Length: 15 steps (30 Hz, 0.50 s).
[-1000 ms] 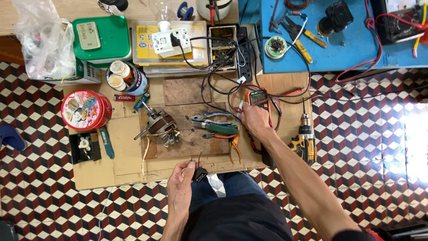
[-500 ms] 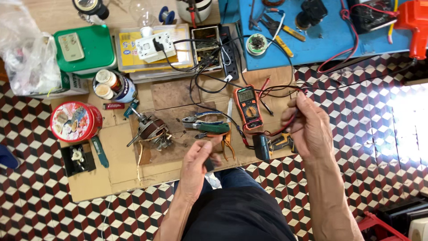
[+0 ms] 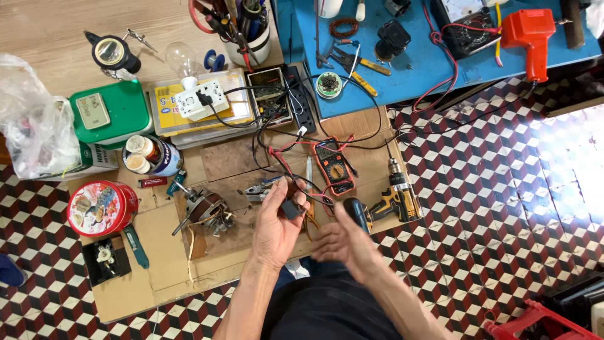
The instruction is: The person works on a small electrical motor or capacitor assembly on a cluttered workbench. They use pliers to strip wires, a utility knife to cut insulation, and a multimeter to test electrical continuity. The person also uses a cordless drill to spin the motor shaft and applies a substance from a small container to the assembly.
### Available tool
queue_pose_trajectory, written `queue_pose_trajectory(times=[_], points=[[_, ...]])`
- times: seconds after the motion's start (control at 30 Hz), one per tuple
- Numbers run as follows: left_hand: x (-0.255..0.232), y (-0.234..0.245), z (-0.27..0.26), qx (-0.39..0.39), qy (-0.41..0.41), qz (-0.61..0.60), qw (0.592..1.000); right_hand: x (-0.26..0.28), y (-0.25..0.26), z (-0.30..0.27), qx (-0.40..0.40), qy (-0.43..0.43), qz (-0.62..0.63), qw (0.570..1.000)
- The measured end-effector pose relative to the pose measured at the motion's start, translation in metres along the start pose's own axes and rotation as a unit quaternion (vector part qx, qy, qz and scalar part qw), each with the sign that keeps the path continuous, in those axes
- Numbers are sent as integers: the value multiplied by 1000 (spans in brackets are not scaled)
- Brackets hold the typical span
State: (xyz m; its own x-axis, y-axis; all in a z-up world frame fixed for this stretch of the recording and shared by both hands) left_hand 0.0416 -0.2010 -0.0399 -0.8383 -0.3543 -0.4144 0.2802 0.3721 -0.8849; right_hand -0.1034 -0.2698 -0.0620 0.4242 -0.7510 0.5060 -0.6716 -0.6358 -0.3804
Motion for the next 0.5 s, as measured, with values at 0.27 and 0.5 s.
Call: queue_pose_trajectory(times=[0.27,0.5], points=[[-10,-27,-41,113,195,353,908,20,24,1,-38,152,-41,987],[-19,-2,-82,187,336,502,775,99,83,-1,55,322,427,843]])
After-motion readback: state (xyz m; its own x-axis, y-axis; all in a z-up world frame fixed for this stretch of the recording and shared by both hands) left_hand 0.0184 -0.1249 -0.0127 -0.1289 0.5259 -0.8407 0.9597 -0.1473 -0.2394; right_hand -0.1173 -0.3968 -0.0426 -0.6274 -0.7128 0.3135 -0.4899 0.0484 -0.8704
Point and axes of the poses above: each hand's wrist, its own z-axis towards the middle knuckle, its own y-axis out of the back of the hand, x = y × z, the point moved 8 cm from there along z, towards the middle knuckle, and after that the axes turned 15 degrees about x, right-handed, at the moved point
